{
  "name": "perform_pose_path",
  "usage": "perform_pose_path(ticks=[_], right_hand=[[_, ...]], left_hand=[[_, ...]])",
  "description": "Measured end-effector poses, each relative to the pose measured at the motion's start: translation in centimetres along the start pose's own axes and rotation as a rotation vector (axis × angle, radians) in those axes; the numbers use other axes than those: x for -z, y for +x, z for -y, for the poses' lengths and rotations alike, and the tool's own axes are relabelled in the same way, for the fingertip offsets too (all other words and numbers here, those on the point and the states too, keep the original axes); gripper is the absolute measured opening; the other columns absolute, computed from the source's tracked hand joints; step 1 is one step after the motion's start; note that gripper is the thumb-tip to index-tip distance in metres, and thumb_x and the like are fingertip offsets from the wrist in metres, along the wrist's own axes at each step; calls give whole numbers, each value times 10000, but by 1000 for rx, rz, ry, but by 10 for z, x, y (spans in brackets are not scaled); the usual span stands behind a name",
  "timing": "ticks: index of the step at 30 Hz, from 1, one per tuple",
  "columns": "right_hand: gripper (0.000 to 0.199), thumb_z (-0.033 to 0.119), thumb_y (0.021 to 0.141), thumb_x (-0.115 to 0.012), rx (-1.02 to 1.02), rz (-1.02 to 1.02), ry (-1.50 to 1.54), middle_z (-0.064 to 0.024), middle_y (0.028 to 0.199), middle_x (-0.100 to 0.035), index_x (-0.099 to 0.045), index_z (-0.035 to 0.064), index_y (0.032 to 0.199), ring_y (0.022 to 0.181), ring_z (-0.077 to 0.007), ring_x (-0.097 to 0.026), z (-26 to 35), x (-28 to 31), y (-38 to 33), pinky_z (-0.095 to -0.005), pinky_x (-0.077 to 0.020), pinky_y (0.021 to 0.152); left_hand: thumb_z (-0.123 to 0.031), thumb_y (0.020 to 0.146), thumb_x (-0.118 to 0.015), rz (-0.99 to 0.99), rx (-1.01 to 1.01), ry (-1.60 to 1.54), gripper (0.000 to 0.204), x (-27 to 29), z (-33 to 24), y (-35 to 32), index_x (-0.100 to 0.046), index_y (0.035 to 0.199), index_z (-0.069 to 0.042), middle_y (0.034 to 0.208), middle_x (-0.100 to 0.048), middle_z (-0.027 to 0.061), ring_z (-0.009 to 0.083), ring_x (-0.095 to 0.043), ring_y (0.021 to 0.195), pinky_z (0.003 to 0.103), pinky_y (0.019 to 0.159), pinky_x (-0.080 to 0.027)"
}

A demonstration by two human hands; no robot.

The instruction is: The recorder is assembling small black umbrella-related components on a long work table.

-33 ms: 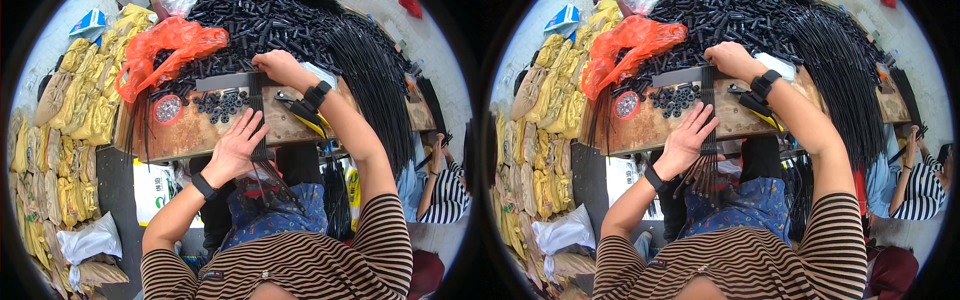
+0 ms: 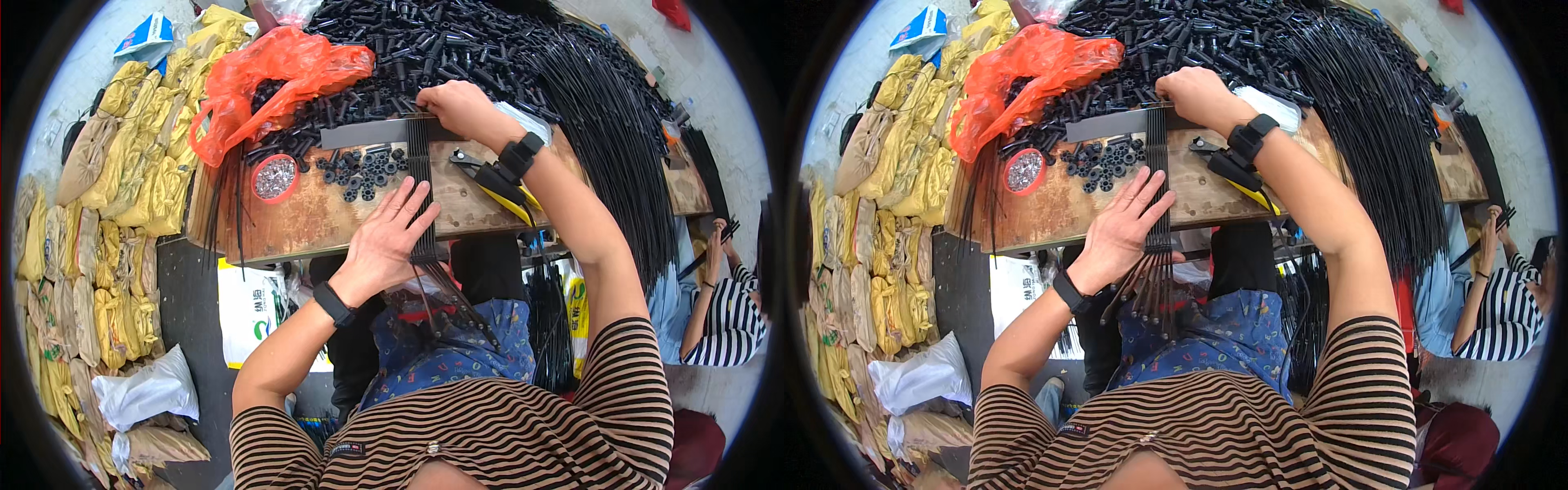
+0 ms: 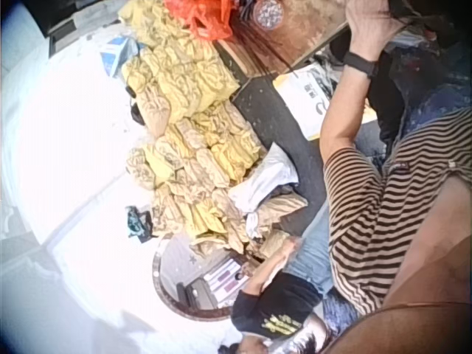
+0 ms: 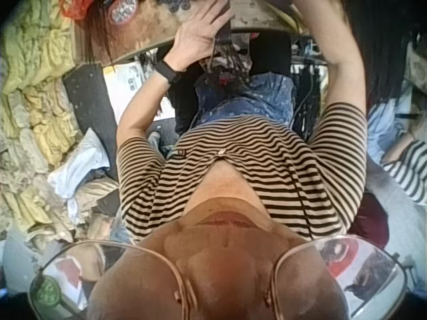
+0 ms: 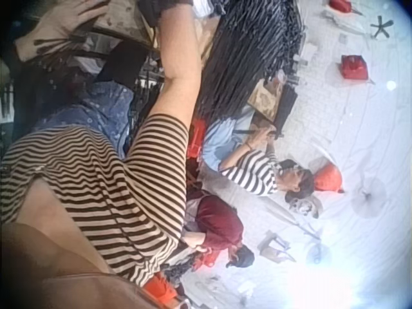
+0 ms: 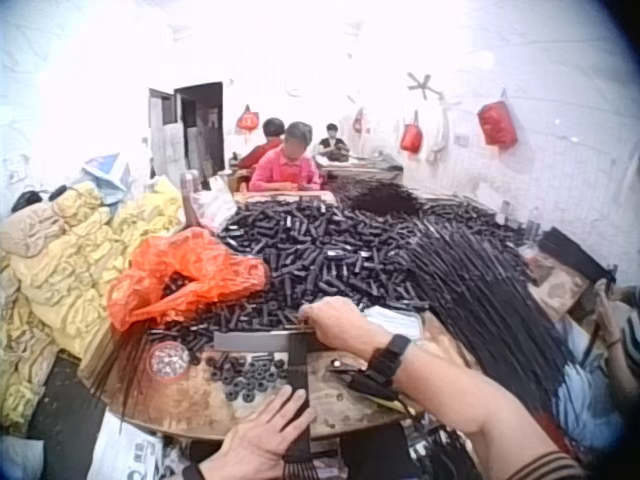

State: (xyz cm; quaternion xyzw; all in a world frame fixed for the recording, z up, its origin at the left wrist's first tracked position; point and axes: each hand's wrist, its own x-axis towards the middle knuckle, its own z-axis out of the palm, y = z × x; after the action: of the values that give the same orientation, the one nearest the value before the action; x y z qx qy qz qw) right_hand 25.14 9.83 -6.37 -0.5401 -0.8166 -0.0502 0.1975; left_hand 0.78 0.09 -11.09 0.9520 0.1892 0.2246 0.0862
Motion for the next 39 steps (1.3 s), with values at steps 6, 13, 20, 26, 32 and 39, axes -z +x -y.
perform_pose_path(ticks=[6, 13, 20, 26, 32, 39], right_hand=[[247, 10, 720, -593, -84, 133, -204, -144, 836, -675, -691, 91, 931, 851, -312, -650, -2, 9, -3, -407, -520, 724], [194, 90, 793, -579, -44, -80, -41, -162, 837, -677, -695, 94, 948, 818, -334, -652, -4, 7, -1, -430, -516, 750], [156, 175, 788, -595, -422, 6, -218, -164, 823, -675, -712, 75, 811, 805, -327, -657, -65, 68, -64, -413, -526, 740], [99, 110, 747, -608, -475, 59, -72, -156, 777, -673, -690, 55, 762, 766, -330, -653, -73, 59, -93, -399, -526, 710], [122, 85, 792, -542, -459, -71, -194, -176, 812, -660, -649, 33, 769, 812, -338, -639, -71, 52, -98, -419, -507, 739], [142, 119, 839, -525, -399, 20, -191, -183, 823, -654, -628, 23, 825, 827, -348, -629, -71, 46, -99, -443, -495, 744]], left_hand=[[-497, 715, -708, -13, 6, -20, 739, 2, -2, 1, -507, 1282, -67, 1420, -386, 185, 361, -325, 1349, 428, 1111, -298], [-581, 682, -690, -40, -11, 22, 817, -2, -1, 1, -515, 1279, -51, 1416, -405, 169, 355, -347, 1338, 433, 1082, -337], [-585, 707, -670, 18, 10, 95, 832, -1, -2, 7, -482, 1322, -57, 1444, -369, 163, 349, -302, 1364, 437, 1094, -316], [-595, 663, -681, -31, 33, 43, 869, -2, -1, 8, -472, 1334, -84, 1441, -372, 150, 345, -280, 1372, 443, 1111, -286], [-411, 671, -797, -58, -50, -180, 829, 7, -4, 2, -461, 1340, -52, 1414, -421, 159, 354, -311, 1366, 435, 1113, -284], [2, 836, -660, 133, 378, -1025, 207, 19, -21, -3, -676, 1042, 14, 1064, -685, 62, 105, -604, 1006, 259, 882, -485]])
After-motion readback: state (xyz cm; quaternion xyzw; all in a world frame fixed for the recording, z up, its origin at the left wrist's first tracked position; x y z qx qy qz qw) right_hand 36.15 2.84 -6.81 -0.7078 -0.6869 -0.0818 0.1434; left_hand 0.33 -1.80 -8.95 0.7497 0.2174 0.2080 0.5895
